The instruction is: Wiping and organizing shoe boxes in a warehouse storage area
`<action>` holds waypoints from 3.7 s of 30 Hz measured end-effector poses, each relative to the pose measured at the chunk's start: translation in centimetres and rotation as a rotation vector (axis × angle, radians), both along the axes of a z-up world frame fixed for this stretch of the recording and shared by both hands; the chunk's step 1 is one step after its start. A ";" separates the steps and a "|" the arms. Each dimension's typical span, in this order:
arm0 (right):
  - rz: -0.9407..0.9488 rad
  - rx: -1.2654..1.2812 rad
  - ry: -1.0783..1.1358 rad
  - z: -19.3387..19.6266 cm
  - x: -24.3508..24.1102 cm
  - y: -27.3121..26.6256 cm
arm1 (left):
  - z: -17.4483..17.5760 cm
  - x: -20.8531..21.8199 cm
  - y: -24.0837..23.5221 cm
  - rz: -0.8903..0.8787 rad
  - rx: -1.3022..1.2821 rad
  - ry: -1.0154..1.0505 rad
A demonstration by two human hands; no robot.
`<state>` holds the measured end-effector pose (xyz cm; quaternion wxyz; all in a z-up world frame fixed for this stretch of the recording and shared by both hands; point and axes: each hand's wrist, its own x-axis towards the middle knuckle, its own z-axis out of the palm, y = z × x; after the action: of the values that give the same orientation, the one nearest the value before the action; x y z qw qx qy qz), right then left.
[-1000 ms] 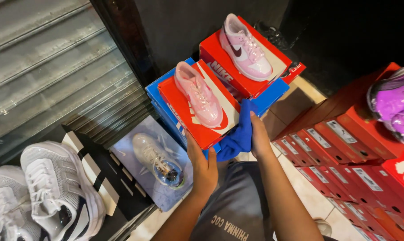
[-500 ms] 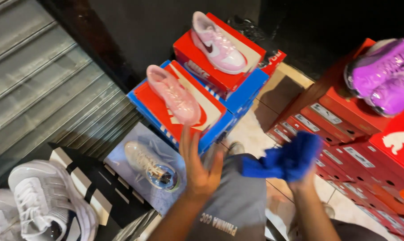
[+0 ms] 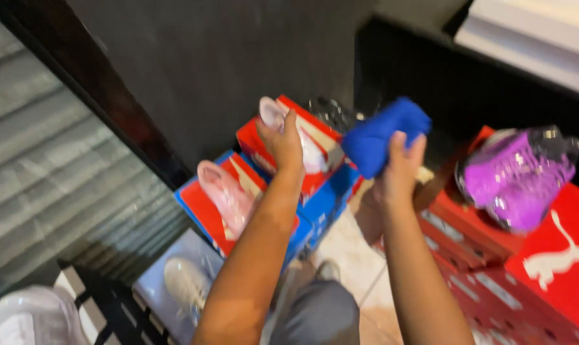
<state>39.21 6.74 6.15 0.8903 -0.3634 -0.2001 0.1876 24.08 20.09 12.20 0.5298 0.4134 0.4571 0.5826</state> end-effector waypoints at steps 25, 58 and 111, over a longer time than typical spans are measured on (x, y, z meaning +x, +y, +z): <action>-0.212 -0.325 -0.251 -4.7 -19.0 -28.0 | -6.9 -10.3 -32.6 -1.216 -0.303 -0.383; -0.656 -0.572 -0.641 13.0 -23.9 -36.3 | 0.1 -17.1 -40.9 -1.090 0.748 0.052; -0.260 -0.478 -0.734 9.6 -23.1 -33.4 | 0.7 -17.1 -37.2 -1.208 0.228 -0.323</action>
<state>16.10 -26.65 15.72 0.6679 -0.6232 -0.4060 -0.0261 7.02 -17.15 12.94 0.7799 0.5593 -0.0073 0.2810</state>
